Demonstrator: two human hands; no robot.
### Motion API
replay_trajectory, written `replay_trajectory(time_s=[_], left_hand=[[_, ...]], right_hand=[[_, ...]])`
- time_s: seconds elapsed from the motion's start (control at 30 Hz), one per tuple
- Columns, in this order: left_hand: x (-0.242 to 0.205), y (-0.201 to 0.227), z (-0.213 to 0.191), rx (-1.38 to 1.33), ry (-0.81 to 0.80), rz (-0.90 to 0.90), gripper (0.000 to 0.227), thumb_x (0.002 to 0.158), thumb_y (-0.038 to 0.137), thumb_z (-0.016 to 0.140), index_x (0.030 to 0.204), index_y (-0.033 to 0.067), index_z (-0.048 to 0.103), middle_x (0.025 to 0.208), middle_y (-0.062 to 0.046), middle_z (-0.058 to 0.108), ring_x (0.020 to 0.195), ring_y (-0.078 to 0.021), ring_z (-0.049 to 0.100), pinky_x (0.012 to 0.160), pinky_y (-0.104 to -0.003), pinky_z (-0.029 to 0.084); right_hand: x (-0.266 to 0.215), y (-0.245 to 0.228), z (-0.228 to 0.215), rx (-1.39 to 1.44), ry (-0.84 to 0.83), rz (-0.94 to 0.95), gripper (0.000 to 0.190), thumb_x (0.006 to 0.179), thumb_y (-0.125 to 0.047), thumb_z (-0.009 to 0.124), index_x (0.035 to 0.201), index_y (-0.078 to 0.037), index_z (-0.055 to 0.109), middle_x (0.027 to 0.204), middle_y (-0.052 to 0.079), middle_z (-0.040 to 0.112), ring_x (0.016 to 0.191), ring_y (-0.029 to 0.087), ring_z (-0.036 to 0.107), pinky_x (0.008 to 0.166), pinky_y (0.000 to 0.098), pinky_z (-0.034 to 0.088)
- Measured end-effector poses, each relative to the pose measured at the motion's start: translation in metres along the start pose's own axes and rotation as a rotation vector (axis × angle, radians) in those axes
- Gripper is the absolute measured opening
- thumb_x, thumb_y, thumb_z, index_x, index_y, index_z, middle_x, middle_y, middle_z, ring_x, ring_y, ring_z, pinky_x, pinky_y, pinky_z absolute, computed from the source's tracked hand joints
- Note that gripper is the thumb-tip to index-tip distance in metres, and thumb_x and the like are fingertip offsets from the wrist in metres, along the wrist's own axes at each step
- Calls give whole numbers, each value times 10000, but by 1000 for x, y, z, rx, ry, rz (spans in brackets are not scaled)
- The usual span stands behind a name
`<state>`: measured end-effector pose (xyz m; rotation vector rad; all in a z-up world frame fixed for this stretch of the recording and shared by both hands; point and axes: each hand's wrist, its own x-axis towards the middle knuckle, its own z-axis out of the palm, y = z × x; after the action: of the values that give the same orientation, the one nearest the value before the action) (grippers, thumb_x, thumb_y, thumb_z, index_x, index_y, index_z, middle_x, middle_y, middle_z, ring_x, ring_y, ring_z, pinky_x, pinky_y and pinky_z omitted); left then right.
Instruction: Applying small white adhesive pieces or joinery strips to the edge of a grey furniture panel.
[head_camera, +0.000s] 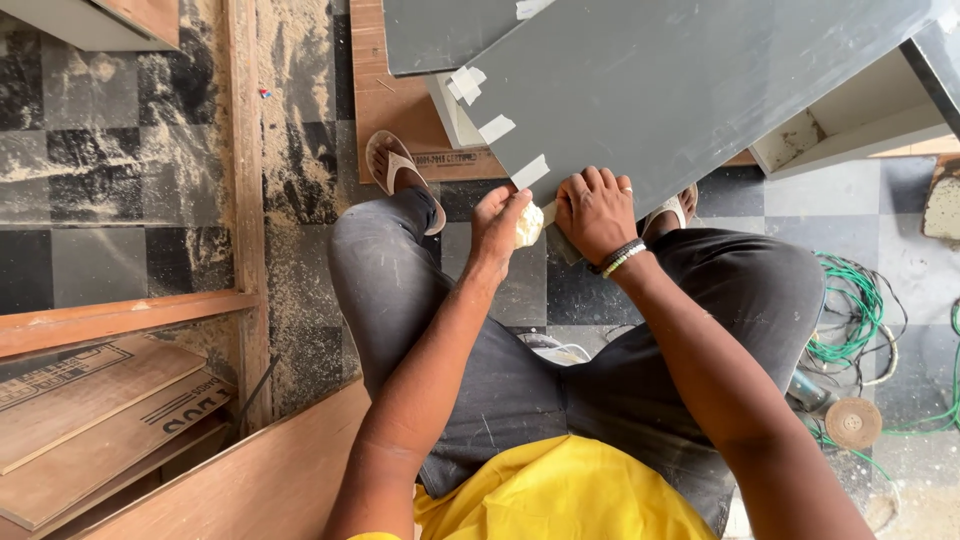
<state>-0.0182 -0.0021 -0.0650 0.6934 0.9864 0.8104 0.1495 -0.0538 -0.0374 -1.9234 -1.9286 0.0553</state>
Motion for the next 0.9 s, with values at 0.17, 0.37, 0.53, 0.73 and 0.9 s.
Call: replay_trajectory(time_s=[0.17, 0.37, 0.53, 0.73, 0.9], left_hand=[[6, -8, -5, 14, 7, 11, 483, 945, 211, 681, 1295, -112, 600, 1070, -127, 715, 880, -119, 689, 735, -247, 575], [7, -7, -5, 13, -4, 14, 478, 940, 206, 686, 1282, -117, 606, 1053, -133, 717, 865, -126, 687, 722, -248, 571], [11, -12, -4, 0, 15, 16, 478, 923, 206, 699, 1260, -117, 595, 1045, -132, 715, 879, -133, 696, 733, -253, 580], [14, -10, -8, -2, 37, -4, 487, 902, 207, 723, 1243, -114, 589, 1055, -143, 698, 889, -149, 690, 742, -268, 582], [12, 18, -12, 211, -97, -62, 550, 847, 218, 761, 1242, -79, 520, 1079, -147, 684, 951, -183, 712, 791, -293, 614]], right_hand=[[-1, 2, -19, 315, -87, 157, 104, 984, -186, 647, 1019, -95, 680, 962, 57, 628, 933, 245, 620, 853, 388, 431], [-1, 6, -38, 368, -80, 123, 193, 885, -177, 740, 1054, -83, 733, 1019, 99, 629, 952, 286, 611, 811, 405, 517], [-7, 3, -10, 89, -48, 63, 118, 893, -201, 715, 960, -104, 722, 968, 83, 626, 927, 276, 589, 839, 415, 490], [-10, -7, -8, 70, -19, 75, 112, 916, -202, 642, 912, -100, 687, 911, 80, 608, 901, 268, 572, 849, 411, 424], [-12, -26, -21, 398, -180, 213, 112, 915, -163, 666, 946, -63, 707, 899, 81, 649, 827, 251, 619, 762, 408, 477]])
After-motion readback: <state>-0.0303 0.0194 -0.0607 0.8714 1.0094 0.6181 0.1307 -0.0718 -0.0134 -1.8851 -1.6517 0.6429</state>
